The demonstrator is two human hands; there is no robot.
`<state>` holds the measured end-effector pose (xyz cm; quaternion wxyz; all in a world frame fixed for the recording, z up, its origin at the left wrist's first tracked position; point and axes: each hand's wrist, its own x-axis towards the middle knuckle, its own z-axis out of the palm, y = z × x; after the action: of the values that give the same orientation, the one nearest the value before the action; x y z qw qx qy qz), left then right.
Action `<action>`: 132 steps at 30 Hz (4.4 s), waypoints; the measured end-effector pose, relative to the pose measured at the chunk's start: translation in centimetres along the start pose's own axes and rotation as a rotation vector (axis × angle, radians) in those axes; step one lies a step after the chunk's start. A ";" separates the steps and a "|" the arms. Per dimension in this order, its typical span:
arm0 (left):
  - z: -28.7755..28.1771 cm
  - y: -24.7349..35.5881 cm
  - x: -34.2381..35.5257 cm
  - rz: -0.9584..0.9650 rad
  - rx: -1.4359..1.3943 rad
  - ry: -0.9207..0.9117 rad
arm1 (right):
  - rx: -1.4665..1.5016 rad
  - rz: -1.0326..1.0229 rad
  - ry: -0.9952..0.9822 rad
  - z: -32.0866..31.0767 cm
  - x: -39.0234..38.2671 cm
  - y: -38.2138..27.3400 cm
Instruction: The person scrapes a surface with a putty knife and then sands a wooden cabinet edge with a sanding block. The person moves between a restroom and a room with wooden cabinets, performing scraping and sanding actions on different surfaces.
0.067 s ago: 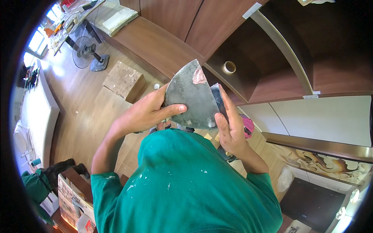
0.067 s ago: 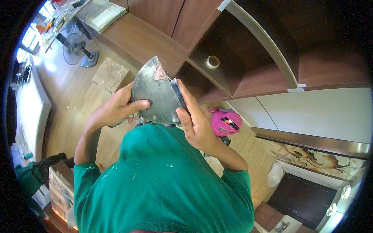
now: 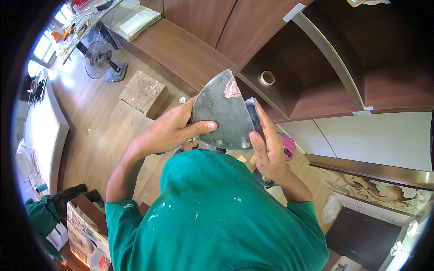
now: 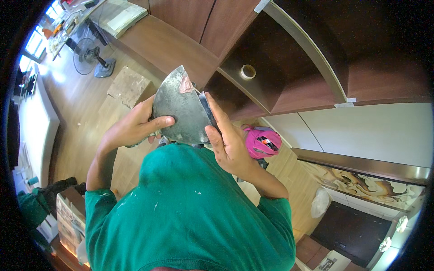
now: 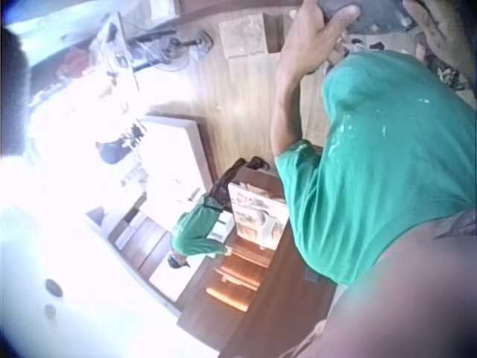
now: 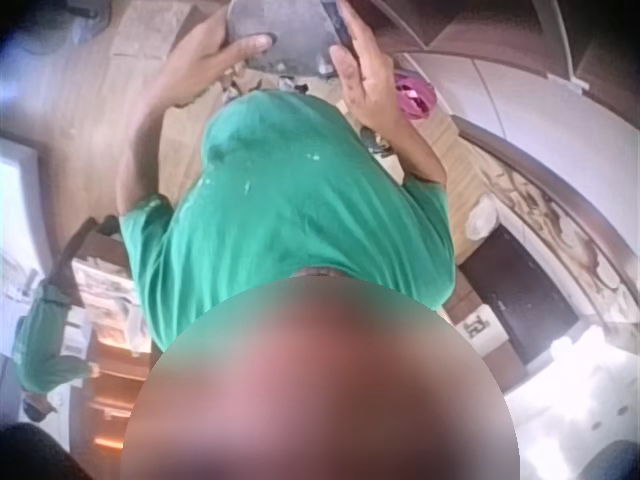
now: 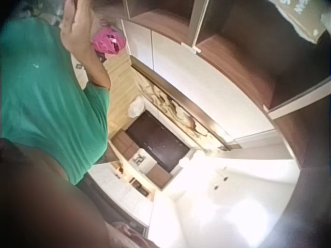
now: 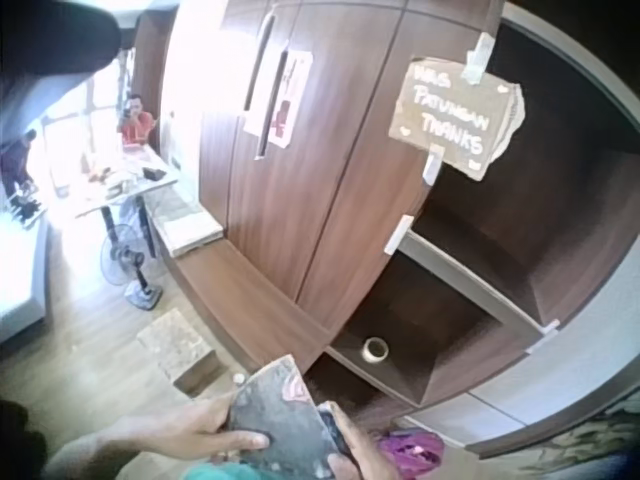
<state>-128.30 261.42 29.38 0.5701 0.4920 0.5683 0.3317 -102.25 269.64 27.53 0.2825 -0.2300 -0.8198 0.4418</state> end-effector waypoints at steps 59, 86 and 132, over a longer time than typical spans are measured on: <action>2.2 -1.1 4.8 0.214 -0.081 -0.133 | 1.158 0.835 0.083 1.3 2.6 9.9; 5.0 -2.4 4.4 0.100 -0.429 0.176 | 0.177 0.294 0.430 -8.2 1.4 3.4; 2.9 -2.5 4.1 -0.242 -0.683 -0.563 | -0.306 -0.533 -0.062 -8.7 1.3 1.2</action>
<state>-125.32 263.99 25.38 0.8664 0.2769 0.3030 0.2843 -97.29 276.20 30.76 0.3254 -0.0329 -0.9165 0.2302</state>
